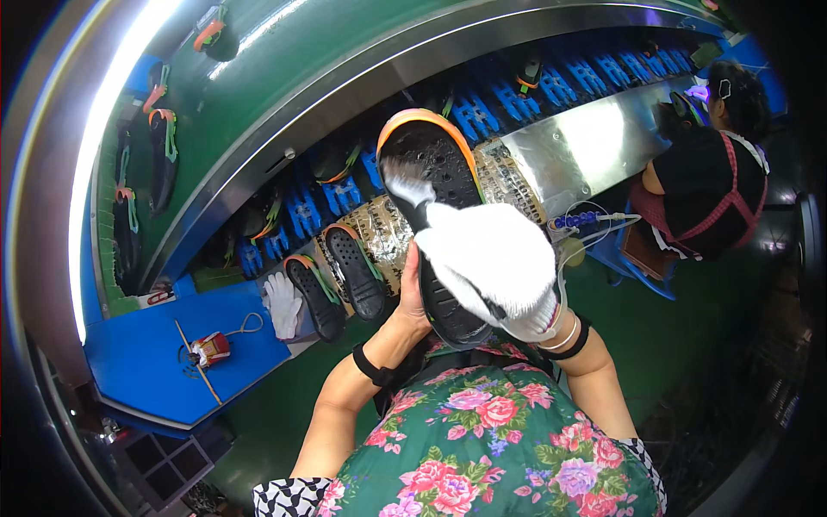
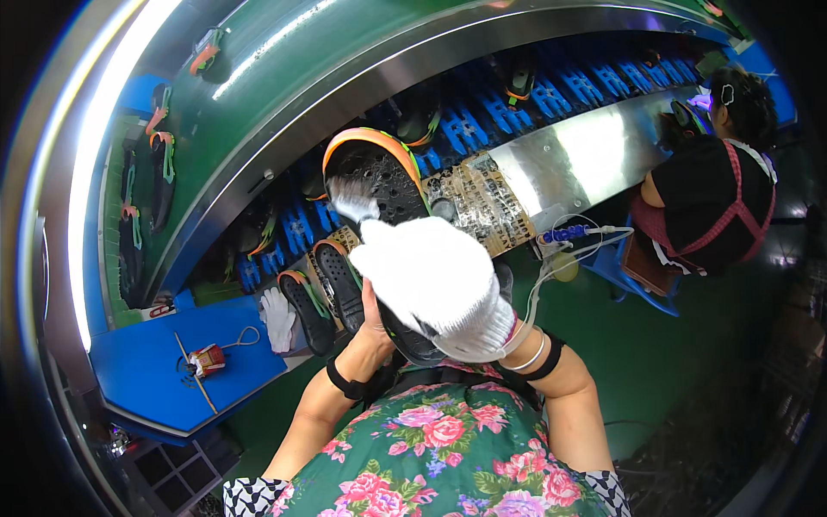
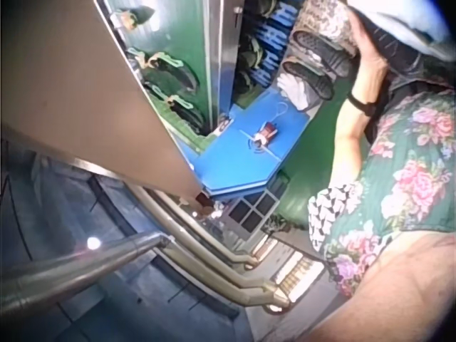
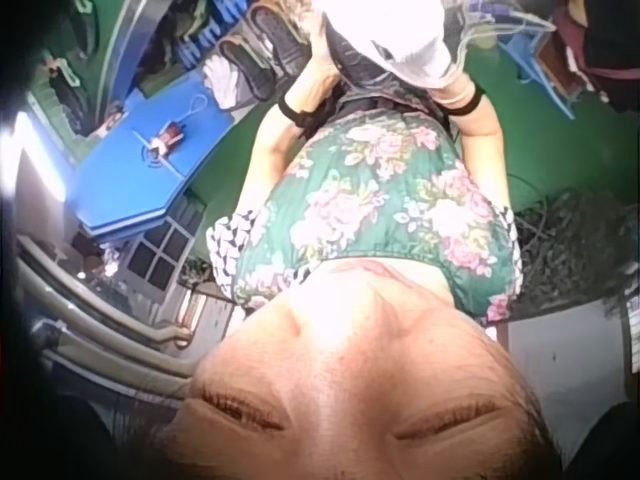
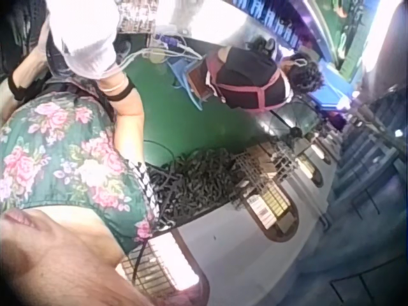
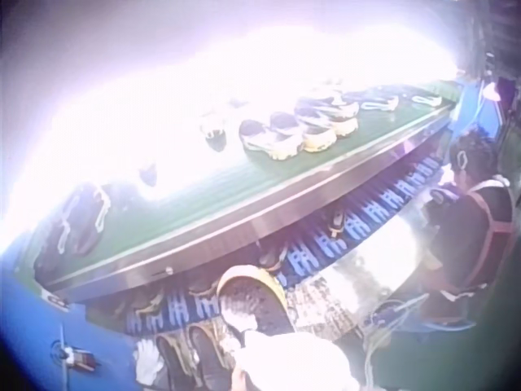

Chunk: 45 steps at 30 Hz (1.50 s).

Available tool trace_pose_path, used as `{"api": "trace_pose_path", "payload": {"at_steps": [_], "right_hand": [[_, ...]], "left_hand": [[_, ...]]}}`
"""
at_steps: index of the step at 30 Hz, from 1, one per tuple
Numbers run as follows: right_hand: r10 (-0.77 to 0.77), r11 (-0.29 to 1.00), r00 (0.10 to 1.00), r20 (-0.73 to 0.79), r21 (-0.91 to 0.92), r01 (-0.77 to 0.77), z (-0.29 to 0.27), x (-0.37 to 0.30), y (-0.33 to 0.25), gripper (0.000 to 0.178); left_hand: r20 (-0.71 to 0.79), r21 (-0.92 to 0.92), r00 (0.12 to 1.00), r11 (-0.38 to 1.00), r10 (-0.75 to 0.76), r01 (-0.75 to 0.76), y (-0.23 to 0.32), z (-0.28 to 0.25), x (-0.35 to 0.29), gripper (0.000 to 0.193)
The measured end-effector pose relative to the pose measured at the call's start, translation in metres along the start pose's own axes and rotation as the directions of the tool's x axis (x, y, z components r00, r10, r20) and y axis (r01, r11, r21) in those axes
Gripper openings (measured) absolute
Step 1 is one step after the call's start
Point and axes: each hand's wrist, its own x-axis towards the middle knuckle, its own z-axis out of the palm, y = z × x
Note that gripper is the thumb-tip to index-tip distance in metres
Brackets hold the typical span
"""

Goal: Apply adhesive to shoe soles using a brush.

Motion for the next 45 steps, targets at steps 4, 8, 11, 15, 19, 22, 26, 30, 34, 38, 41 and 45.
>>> {"api": "trace_pose_path", "payload": {"at_steps": [4, 8, 11, 15, 19, 22, 26, 30, 34, 38, 41, 45], "right_hand": [[0.086, 0.98, 0.982, -0.167, 0.192, -0.053, -0.001, 0.0, 0.005, 0.03], [0.01, 1.0, 0.985, -0.172, 0.021, -0.007, 0.005, -0.008, 0.011, 0.031], [0.041, 0.987, 0.988, -0.15, 0.158, -0.017, 0.011, -0.002, 0.004, 0.03], [0.067, 0.988, 0.965, -0.254, 0.155, -0.028, 0.006, -0.011, 0.026, 0.026], [-0.04, 0.997, 0.989, -0.139, 0.054, 0.048, 0.018, -0.014, 0.009, 0.032], [0.167, 0.916, 0.969, -0.183, 0.392, -0.084, 0.015, -0.015, 0.009, 0.023], [0.062, 0.986, 0.981, -0.184, 0.161, -0.032, 0.011, -0.019, 0.016, 0.024], [0.037, 0.956, 0.991, -0.128, 0.294, 0.003, 0.023, -0.023, 0.005, 0.028], [0.15, 0.949, 0.964, -0.22, 0.306, -0.077, 0.022, -0.028, 0.024, 0.028], [-0.013, 0.963, 0.994, -0.112, 0.265, 0.042, 0.035, -0.038, 0.009, 0.032], [0.127, 0.883, 0.987, -0.098, 0.465, -0.068, 0.024, -0.039, 0.017, 0.03], [0.141, 0.942, 0.982, -0.124, 0.322, -0.094, 0.027, -0.043, 0.007, 0.025]], "left_hand": [[-0.051, 0.022, 0.999, 1.0, 0.011, -0.009, 0.002, 0.005, 0.004, 0.08], [-0.095, 0.153, 0.994, 0.987, 0.058, -0.043, 0.006, 0.008, 0.007, 0.076], [-0.263, 0.354, 0.964, 0.934, 0.049, 0.049, 0.013, 0.001, 0.008, 0.081], [-0.232, 0.43, 0.954, 0.9, 0.188, -0.073, 0.016, 0.019, 0.018, 0.083], [-0.347, 0.33, 0.925, 0.943, 0.154, -0.033, 0.023, 0.01, 0.019, 0.079], [-0.285, 0.374, 0.927, 0.919, 0.244, -0.126, 0.026, -0.001, 0.012, 0.077], [-0.308, 0.398, 0.9, 0.901, 0.309, -0.174, 0.028, 0.017, 0.035, 0.105], [0.045, 0.251, 0.996, 0.964, 0.074, -0.083, 0.032, 0.035, 0.047, 0.098], [-0.015, 0.123, 0.98, 0.973, 0.198, -0.194, 0.031, 0.047, 0.055, 0.101], [0.121, 0.174, 0.988, 0.978, 0.093, -0.113, 0.041, 0.036, 0.055, 0.096], [0.076, 0.214, 0.984, 0.961, 0.161, -0.174, 0.043, 0.037, 0.055, 0.095], [0.056, 0.197, 0.981, 0.961, 0.186, -0.193, 0.04, 0.048, 0.054, 0.094]]}}
